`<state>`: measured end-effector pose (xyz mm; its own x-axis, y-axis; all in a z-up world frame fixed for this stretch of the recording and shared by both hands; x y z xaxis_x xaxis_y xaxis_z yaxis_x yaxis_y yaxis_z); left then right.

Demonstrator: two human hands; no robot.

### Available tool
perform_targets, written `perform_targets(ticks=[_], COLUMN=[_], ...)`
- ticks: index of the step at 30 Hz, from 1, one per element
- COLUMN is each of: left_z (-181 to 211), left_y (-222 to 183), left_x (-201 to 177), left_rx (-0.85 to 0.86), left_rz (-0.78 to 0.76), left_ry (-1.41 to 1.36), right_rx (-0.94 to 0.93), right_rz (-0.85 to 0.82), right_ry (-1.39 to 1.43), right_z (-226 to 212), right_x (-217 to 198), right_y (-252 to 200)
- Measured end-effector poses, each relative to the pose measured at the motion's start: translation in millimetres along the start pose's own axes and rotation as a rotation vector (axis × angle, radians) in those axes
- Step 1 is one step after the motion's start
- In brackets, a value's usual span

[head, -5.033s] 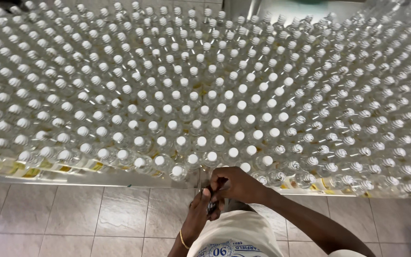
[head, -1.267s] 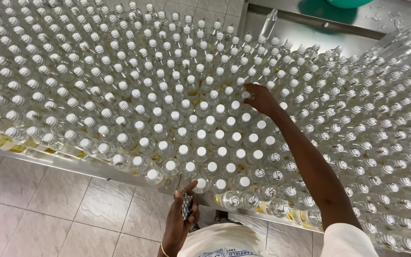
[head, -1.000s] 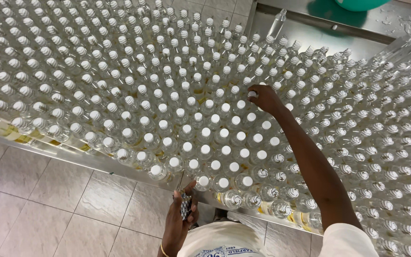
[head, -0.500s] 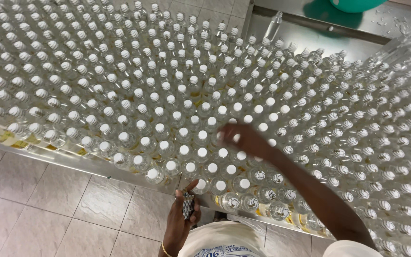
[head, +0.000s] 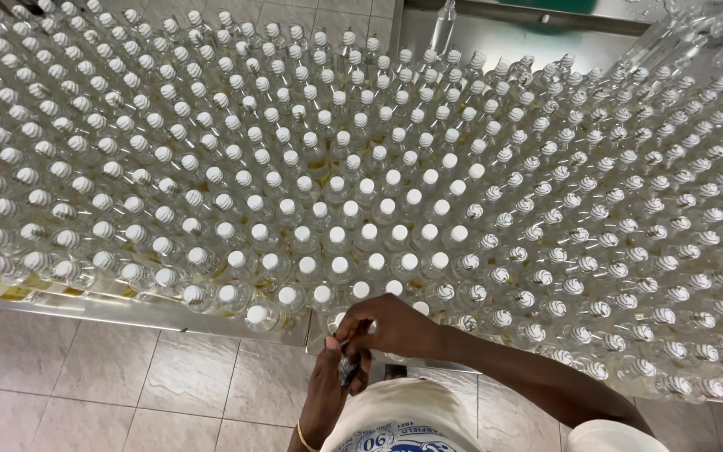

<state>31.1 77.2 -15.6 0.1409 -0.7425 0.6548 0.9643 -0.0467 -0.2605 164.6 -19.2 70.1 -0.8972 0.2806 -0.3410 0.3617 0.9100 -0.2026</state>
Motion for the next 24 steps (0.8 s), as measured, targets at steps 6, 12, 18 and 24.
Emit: perform_targets(ticks=[6, 12, 18, 24], left_z=[13, 0, 20, 11], left_y=[-4, -8, -19, -31], left_x=[9, -12, -3, -14], left_rx=[-0.025, -0.072, 0.011, 0.099], left_rz=[-0.015, 0.189, 0.184, 0.203], left_ry=[-0.052, -0.156, -0.157, -0.194], right_rx=[-0.002, -0.113, -0.206, -0.147], right_rz=[0.02, 0.044, 0.479, 0.669], right_ry=[-0.047, -0.143, -0.257, -0.363], right_z=[5, 14, 42, 121], right_x=[3, -7, -118, -220], right_y=[1, 7, 41, 81])
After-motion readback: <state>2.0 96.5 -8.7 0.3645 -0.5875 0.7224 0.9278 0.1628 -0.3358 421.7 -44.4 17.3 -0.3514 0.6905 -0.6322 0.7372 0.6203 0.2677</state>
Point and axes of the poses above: each hand's wrist, its own y-axis towards the middle knuckle, its own x-axis out of the palm, z = x × y, the point moved 4 cm from there along y, towards the middle knuckle, and after that the axes turned 9 degrees about -z, right-handed, at the moved point
